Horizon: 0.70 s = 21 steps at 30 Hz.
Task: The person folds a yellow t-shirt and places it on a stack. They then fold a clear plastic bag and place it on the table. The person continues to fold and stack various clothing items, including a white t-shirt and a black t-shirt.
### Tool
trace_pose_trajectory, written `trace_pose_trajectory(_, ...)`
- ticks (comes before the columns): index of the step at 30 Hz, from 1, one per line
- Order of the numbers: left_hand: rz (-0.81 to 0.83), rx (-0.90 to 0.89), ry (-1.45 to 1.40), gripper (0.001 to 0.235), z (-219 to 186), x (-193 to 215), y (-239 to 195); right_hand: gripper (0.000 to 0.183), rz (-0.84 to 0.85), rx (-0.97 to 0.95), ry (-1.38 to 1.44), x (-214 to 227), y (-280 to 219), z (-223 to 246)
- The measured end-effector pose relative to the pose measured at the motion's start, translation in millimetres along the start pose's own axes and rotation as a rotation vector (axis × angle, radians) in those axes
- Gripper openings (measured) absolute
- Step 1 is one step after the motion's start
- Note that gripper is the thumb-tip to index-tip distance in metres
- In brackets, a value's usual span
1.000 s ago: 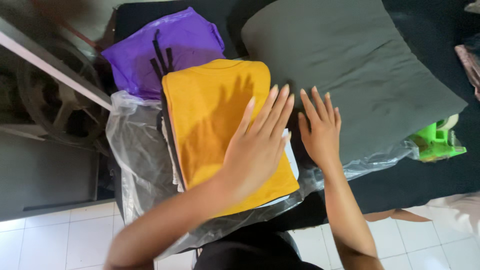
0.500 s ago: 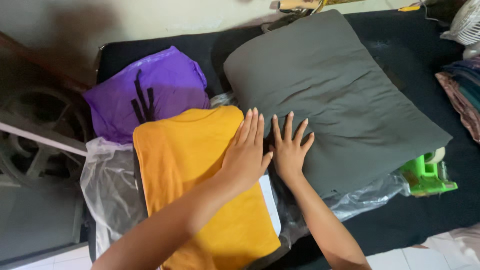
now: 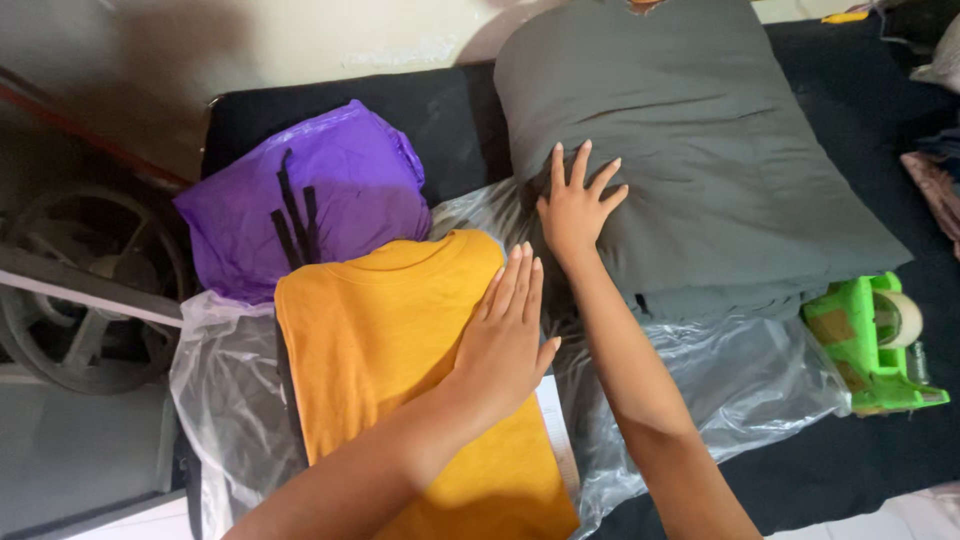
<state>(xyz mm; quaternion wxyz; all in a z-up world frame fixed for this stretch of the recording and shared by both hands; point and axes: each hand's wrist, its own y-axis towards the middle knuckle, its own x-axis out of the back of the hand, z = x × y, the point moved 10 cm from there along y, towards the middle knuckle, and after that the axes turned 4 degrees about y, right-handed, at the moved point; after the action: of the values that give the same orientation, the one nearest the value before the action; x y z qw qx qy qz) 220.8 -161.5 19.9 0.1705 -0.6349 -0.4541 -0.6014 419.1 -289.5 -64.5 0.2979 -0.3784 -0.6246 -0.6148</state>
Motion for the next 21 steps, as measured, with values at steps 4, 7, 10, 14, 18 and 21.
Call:
trace_pose_trajectory(4, 0.014, -0.009, -0.021, 0.091, -1, 1, 0, 0.076, -0.066, 0.056, 0.078, 49, -63, 8)
trace_pose_trajectory(7, -0.008, -0.024, -0.024, 0.088, -2, 3, -3, 0.071, -0.005, 0.047, 0.143, 78, -115, -5)
trace_pose_trajectory(10, -0.016, -0.029, -0.060, 0.087, 1, 4, -4, 0.072, 0.100, 0.021, 0.255, 88, -125, -37)
trace_pose_trajectory(14, -0.025, -0.038, -0.109, 0.084, 1, 11, -2, 0.071, 0.159, 0.006, 0.340, 93, -118, -61)
trace_pose_trajectory(18, -0.091, -0.039, -0.237, 0.076, -4, 44, 8, 0.069, 0.166, 0.092, 0.421, 118, -122, -42)
trace_pose_trajectory(21, -0.207, 0.013, -0.383, 0.068, 2, 88, -4, 0.061, 0.162, 0.147, 0.694, 160, -137, -26)
